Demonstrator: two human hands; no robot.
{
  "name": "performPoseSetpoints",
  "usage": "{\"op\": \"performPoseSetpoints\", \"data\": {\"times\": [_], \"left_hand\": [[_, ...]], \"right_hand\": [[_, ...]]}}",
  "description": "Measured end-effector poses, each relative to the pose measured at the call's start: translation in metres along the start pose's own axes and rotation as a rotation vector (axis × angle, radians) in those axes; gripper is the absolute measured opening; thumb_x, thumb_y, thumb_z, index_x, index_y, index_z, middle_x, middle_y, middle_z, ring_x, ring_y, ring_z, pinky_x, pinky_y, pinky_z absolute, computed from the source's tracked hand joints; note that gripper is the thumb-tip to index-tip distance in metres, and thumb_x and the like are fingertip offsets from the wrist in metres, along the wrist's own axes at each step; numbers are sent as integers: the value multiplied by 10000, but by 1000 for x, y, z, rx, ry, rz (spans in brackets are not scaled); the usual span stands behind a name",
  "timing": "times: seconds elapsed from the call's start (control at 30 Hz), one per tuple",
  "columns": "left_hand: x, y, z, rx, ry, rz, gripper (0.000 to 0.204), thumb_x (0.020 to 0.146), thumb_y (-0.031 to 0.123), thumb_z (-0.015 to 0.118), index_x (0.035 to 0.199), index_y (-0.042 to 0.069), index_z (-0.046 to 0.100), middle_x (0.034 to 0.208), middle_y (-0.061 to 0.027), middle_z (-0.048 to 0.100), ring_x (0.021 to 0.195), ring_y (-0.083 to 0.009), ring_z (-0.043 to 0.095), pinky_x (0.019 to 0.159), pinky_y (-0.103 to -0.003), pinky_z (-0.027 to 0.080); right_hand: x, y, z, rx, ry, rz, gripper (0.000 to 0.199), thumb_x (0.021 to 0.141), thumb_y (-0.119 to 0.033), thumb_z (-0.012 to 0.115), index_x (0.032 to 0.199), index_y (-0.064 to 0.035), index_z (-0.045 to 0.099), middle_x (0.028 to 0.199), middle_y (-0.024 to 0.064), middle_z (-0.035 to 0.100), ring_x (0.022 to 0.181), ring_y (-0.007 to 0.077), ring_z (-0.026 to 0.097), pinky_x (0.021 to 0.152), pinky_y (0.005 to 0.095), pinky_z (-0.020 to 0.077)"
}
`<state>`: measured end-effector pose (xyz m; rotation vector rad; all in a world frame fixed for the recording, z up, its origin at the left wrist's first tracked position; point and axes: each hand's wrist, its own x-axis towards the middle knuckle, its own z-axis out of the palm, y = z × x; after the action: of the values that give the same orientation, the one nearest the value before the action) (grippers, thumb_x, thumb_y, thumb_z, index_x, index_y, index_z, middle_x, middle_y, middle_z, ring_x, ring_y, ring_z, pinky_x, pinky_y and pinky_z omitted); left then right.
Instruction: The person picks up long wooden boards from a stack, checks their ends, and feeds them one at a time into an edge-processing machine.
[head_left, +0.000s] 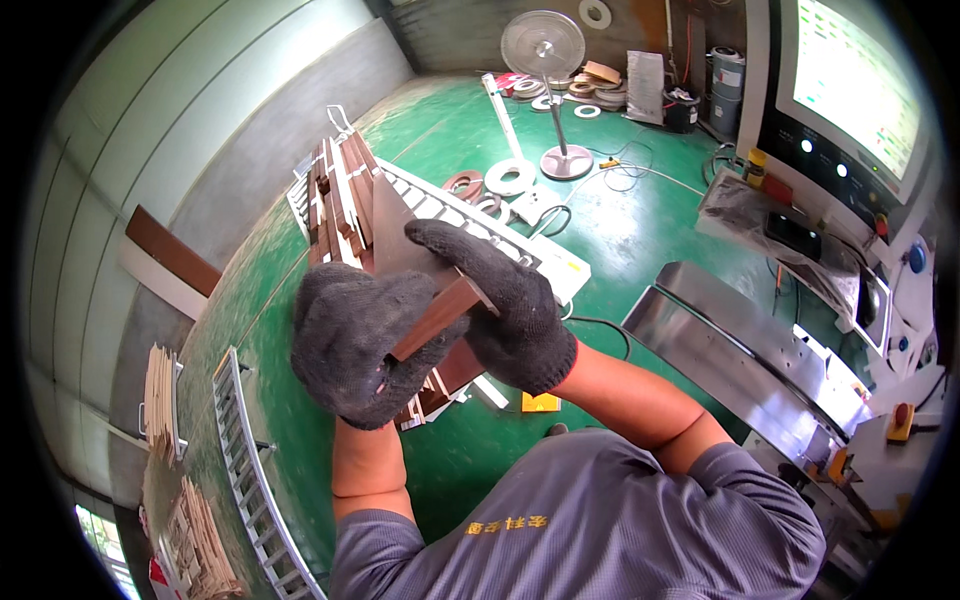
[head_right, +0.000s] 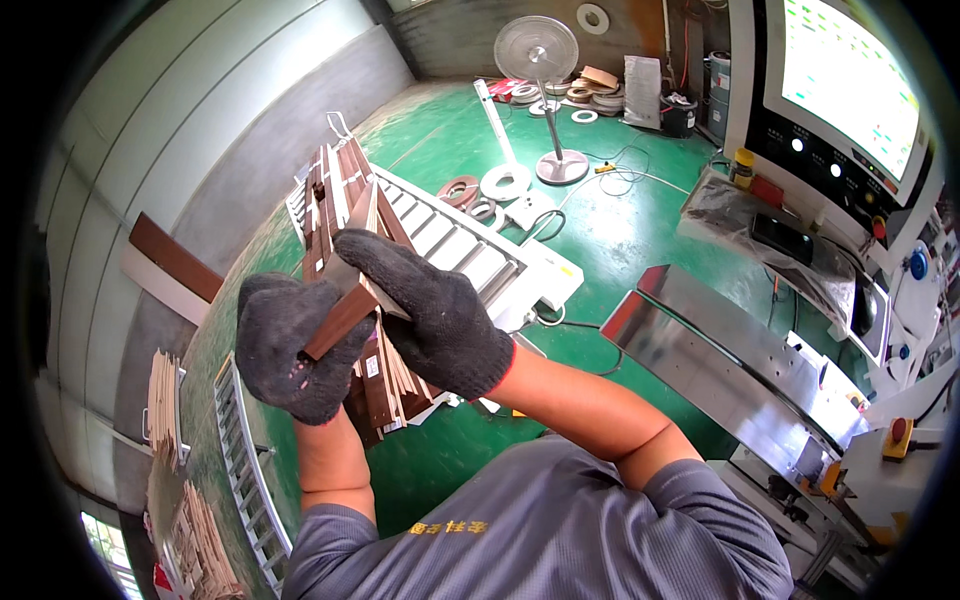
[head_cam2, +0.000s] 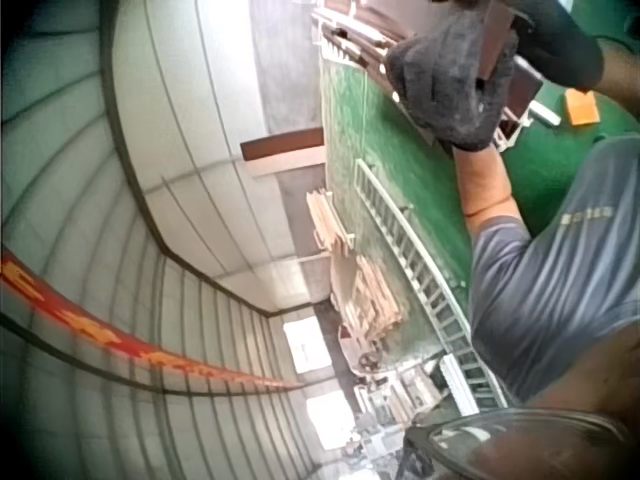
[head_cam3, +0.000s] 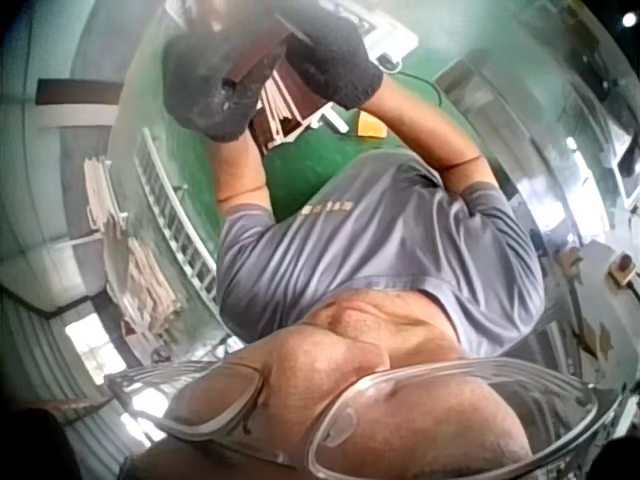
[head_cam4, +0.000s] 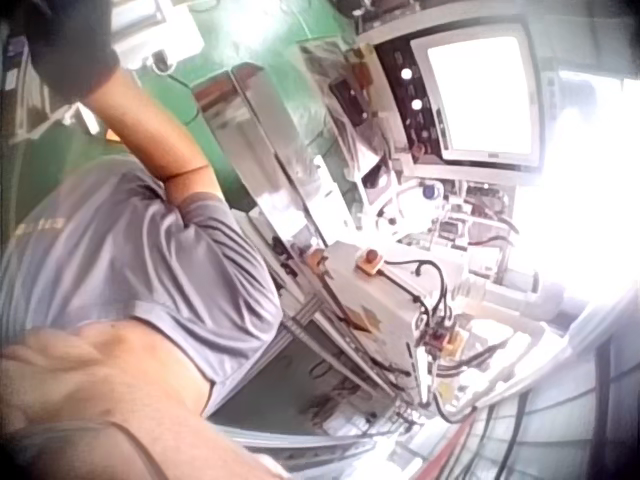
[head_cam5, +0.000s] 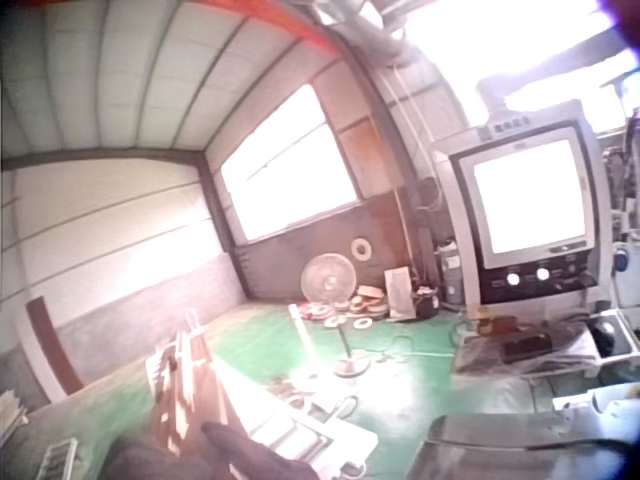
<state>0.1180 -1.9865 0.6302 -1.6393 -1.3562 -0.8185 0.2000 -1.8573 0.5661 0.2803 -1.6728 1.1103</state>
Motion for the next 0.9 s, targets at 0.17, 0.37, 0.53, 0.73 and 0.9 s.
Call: {"op": "performPoseSetpoints", "data": {"times": [0.17, 0.37, 0.53, 0.73, 0.9], "left_hand": [[1, 5, 10, -38, 40, 1, 393, 571, 160, 896, 884, 28, 699, 810, -78, 655, 739, -287, 593, 698, -412, 475], [5, 15, 22, -82, -3, -13, 362, 573, 129, 895, 853, 35, 687, 798, -73, 650, 732, -281, 595, 689, -396, 476], [-8, 25, 32, -41, -54, -12, 347, 636, 181, 876, 912, 81, 690, 880, -49, 675, 783, -252, 621, 758, -407, 475], [-14, 44, 58, -63, -178, -25, 313, 630, 177, 871, 854, 69, 680, 820, -63, 663, 748, -285, 614, 710, -411, 488], [-48, 19, 103, -500, -131, -171, 484, 858, 456, 658, 1088, 31, 635, 1063, -108, 641, 985, -301, 602, 913, -434, 447]], "right_hand": [[-3, 16, -7, -81, -5, -54, 558, 739, 142, 559, 1277, -5, 555, 1196, 182, 638, 1116, 335, 634, 951, 387, 496], [-13, 8, -15, -147, 48, 33, 508, 761, 91, 614, 1253, -31, 576, 1170, 168, 651, 1093, 323, 648, 926, 367, 510], [-27, 4, -24, -174, 102, 81, 523, 757, 8, 693, 1262, -58, 576, 1146, 139, 670, 1063, 304, 663, 905, 356, 521], [-37, 2, -55, -174, 40, 153, 584, 779, -28, 716, 1328, -34, 516, 1123, 161, 670, 1011, 274, 676, 885, 355, 526], [-95, 31, -81, 48, 182, 313, 708, 787, -118, 770, 1381, 26, 413, 1028, 158, 662, 934, 243, 658, 852, 367, 534]]}}
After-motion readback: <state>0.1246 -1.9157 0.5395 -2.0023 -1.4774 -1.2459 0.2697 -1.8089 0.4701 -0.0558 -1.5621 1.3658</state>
